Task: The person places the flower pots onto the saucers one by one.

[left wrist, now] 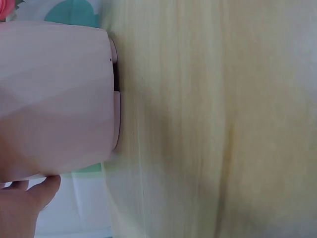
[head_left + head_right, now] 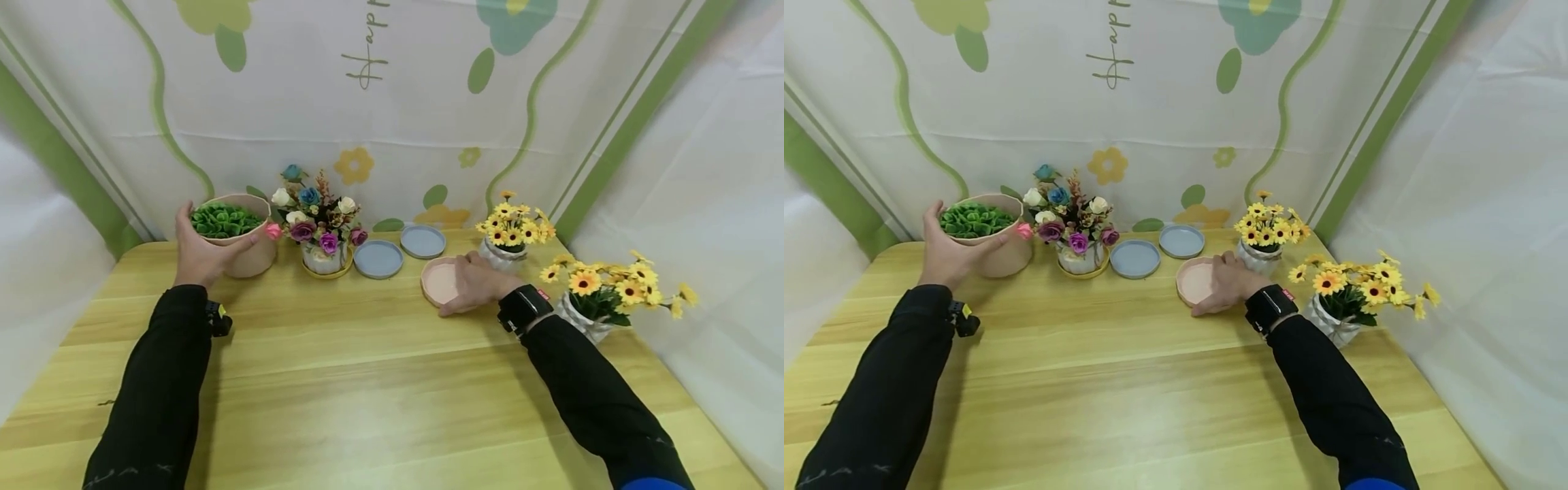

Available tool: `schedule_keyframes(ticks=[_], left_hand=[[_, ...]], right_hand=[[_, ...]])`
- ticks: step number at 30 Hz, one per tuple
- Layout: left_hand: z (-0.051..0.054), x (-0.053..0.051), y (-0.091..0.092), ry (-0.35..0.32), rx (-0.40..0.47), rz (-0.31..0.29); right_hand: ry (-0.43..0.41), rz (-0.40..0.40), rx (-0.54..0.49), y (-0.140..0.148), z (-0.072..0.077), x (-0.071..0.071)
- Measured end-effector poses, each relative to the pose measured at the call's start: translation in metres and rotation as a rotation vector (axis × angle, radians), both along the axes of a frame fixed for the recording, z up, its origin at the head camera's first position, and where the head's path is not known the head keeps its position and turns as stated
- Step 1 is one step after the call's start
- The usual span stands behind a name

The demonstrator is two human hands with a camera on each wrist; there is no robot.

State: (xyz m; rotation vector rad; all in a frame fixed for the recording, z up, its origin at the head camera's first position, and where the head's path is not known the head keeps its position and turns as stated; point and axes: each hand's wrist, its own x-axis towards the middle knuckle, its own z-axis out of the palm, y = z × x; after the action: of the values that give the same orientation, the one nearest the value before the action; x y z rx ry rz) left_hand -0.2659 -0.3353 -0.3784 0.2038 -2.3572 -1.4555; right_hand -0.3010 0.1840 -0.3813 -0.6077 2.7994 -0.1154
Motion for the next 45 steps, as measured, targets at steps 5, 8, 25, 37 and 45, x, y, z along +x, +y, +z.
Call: schedule_keyframes(ticks=[5, 8, 25, 37, 45], left_hand=[[0.002, 0.004, 0.002, -0.021, 0.007, 0.014], [0.003, 0.005, 0.003, -0.026, 0.025, 0.013], [0.0, 0.026, -0.004, -0.049, 0.019, -0.039], [0.005, 0.059, -0.006, -0.077, 0.015, -0.084], [0.003, 0.082, -0.007, -0.061, 0.004, -0.147]], right_hand=[[-0.006, -0.001, -0.024, 0.0, -0.001, -0.002], [-0.008, -0.013, -0.038, 0.001, -0.001, -0.001], [-0.036, -0.019, -0.102, -0.001, -0.006, 0.006], [-0.07, 0.002, -0.128, -0.008, -0.004, 0.021], [-0.099, 0.07, -0.174, -0.014, -0.003, 0.033]])
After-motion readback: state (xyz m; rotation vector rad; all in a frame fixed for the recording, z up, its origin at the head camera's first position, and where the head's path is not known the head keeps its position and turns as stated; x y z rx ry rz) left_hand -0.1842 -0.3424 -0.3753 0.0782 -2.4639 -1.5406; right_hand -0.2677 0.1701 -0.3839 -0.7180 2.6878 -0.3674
